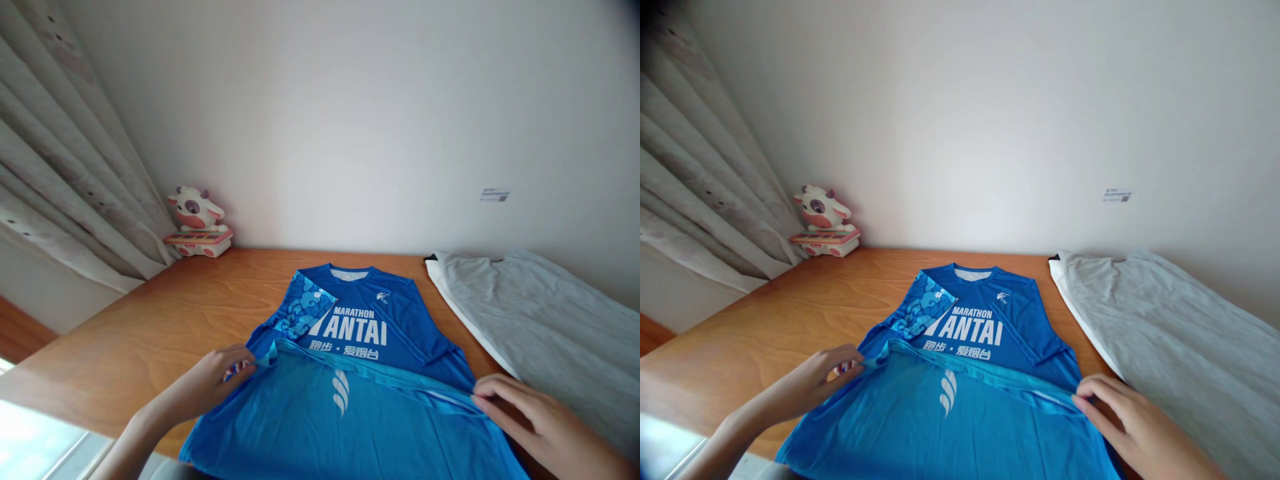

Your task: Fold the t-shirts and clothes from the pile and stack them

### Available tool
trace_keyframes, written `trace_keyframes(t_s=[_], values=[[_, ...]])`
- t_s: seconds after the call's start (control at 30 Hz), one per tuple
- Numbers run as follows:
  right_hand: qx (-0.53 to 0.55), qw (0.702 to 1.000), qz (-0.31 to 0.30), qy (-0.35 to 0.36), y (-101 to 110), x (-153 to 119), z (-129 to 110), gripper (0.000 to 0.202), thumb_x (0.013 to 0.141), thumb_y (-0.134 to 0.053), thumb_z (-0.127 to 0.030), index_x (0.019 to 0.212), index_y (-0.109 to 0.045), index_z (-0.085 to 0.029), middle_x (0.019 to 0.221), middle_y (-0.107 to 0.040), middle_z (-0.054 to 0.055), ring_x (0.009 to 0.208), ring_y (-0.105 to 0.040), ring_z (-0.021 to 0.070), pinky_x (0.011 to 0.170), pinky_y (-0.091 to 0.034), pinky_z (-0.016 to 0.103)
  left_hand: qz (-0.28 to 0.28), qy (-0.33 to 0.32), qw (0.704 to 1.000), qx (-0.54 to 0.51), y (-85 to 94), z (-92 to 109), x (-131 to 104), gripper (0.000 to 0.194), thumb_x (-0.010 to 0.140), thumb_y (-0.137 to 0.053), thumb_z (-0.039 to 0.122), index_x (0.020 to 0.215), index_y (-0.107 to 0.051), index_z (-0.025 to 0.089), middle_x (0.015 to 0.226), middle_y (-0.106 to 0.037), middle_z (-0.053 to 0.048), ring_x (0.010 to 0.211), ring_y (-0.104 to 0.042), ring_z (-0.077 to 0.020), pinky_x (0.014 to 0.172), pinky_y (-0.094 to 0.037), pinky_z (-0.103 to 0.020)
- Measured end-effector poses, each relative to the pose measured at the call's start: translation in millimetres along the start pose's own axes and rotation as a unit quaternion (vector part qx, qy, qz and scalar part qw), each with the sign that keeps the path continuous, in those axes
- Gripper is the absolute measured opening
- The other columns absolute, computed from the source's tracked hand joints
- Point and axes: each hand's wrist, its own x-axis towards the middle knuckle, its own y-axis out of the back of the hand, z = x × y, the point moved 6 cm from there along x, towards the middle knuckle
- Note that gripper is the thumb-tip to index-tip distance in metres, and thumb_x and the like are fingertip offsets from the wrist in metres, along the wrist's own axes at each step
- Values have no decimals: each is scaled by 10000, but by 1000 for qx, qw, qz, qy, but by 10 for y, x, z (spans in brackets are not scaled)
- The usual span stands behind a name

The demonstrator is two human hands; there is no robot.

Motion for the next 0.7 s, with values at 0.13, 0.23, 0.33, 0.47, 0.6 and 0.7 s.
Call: trace_keyframes(t_s=[0.13, 0.23, 0.33, 0.47, 0.6, 0.7], values=[[14, 996, -82, -10, -80, -63, 174, 513, 696, -783, -619, 1125, -758, -339, 1144, -755, 61, 991, -726, 293, 861, -605, 342, 46, 6, 999, 5, 154, -84, -9, 429, 1011, -410, 548, 916, -682, 231, 885, -670, -41, 777, -630, -182, 715, -472, -261], [8, 995, -100, 3, -109, -15, 153, 376, 804, -679, -624, 1002, -786, -323, 1063, -753, 72, 1005, -718, 285, 896, -583, 337, 42, 35, 998, 8, 143, -159, 20, 447, 1006, -402, 560, 837, -643, 223, 773, -638, -18, 701, -606, -171, 661, -443, -255], [14, 996, -85, 6, -109, 24, 140, 386, 907, -544, -617, 900, -769, -303, 999, -745, 65, 975, -721, 256, 889, -576, 310, 50, 58, 997, -18, 85, -201, 38, 425, 1010, -390, 550, 853, -610, 223, 783, -644, -13, 723, -614, -177, 670, -446, -256], [23, 999, -35, -25, -111, -1, 267, 394, 897, -549, -630, 1026, -739, -310, 1055, -760, 60, 993, -727, 257, 871, -594, 307, 52, 67, 994, -66, 0, -239, 17, 407, 1027, -363, 540, 921, -599, 225, 870, -672, -16, 804, -630, -184, 757, -484, -273], [21, 999, -43, -18, -184, -1, 279, 585, 721, -747, -633, 1209, -707, -314, 1158, -752, 70, 1040, -726, 286, 864, -611, 324, 10, 15, 997, -74, -76, -203, 9, 356, 941, -571, 571, 1060, -633, 241, 1124, -692, -46, 1020, -634, -213, 930, -492, -313], [27, 998, -60, -11, -216, 24, 241, 443, 770, -688, -633, 1033, -759, -283, 1048, -767, 73, 943, -743, 262, 830, -613, 301, 13, -6, 999, -47, -71, -159, 5, 334, 922, -608, 547, 1041, -643, 238, 1136, -685, -60, 1004, -639, -216, 912, -501, -316]])
